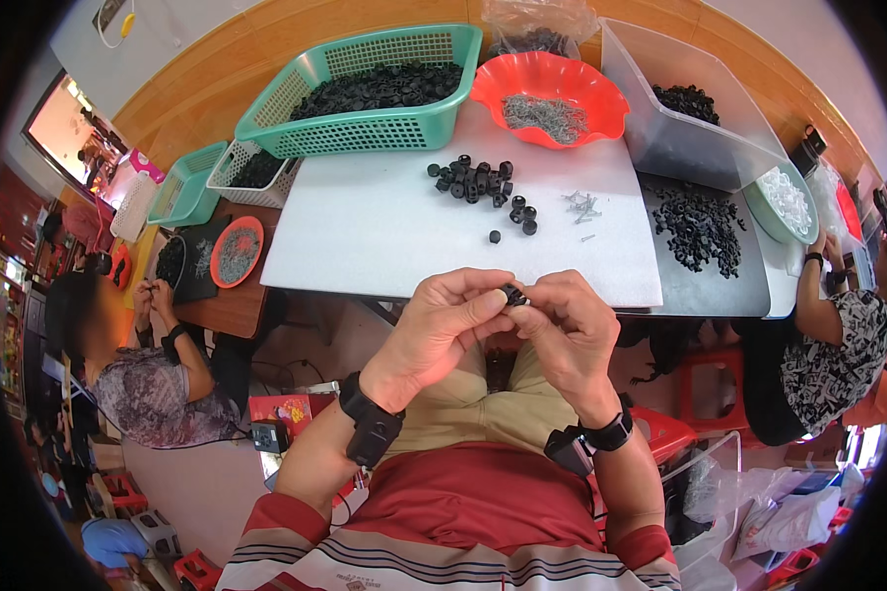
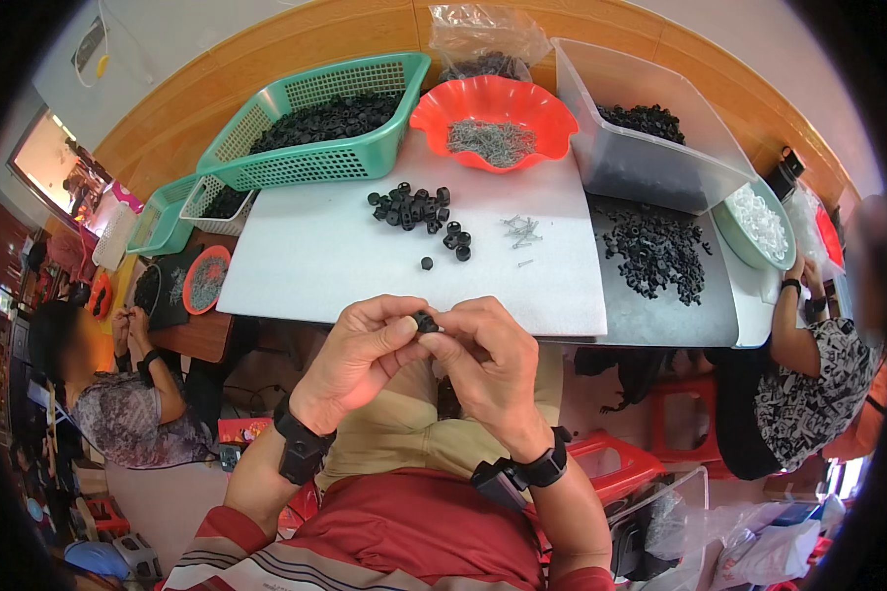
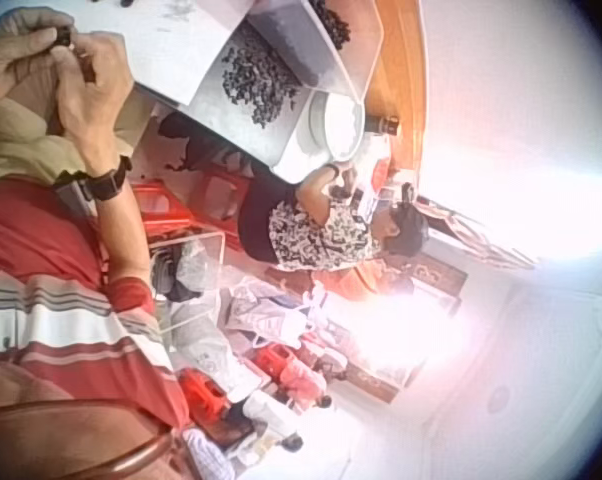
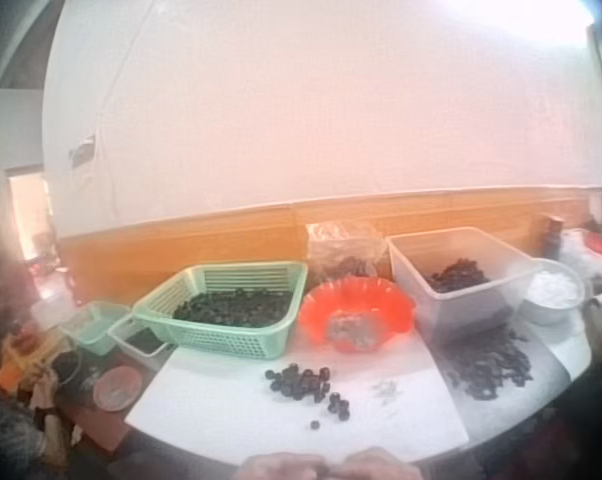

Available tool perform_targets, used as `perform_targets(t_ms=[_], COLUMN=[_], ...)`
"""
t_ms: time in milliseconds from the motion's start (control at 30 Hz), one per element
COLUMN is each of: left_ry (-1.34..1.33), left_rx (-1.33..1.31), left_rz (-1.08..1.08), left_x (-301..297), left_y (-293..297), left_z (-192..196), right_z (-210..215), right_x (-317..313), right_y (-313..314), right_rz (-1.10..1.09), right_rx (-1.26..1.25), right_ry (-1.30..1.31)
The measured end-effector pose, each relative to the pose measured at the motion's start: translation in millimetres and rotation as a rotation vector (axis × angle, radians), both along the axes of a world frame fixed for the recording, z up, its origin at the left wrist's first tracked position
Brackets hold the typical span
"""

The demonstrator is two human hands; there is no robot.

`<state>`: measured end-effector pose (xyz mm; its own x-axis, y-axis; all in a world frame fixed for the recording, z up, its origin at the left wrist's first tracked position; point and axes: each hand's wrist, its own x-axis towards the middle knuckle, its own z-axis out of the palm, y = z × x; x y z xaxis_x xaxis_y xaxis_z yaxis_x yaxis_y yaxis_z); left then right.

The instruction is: Assembling small black plastic and silver components by hand at a workbench.

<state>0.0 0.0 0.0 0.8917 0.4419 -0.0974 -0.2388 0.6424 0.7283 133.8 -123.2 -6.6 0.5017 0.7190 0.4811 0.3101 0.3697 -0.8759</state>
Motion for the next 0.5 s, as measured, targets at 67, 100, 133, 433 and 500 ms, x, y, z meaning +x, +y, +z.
perform_targets(t_ms=[67,100,133,433,500], left_ry=[-0.005,-0.007,-0.001,0.003,0.007], left_rx=[-0.01,-0.011,-0.019,-0.061,-0.062], left_rz=[0.005,0.005,0.007,0.019,0.027], left_x=[0.5,1.1,1.5,1.1,1.0], left_y=[-0.5,-1.6,-2.8,-8.9,-10.6], left_z=[0.1,0.0,-0.2,1.0,1.1], right_z=[0.2,0.2,0.0,2.2,2.0], right_x=[-0.4,0.7,2.3,2.5,1.3], right_y=[0.3,-0.9,-2.2,-3.7,-4.0], right_rz=[-0.024,-0.024,-0.048,-0.185,-0.201], right_rx=[0.02,0.019,0.012,0.056,0.065], right_ry=[-0.01,-0.012,-0.067,-0.333,-0.352])
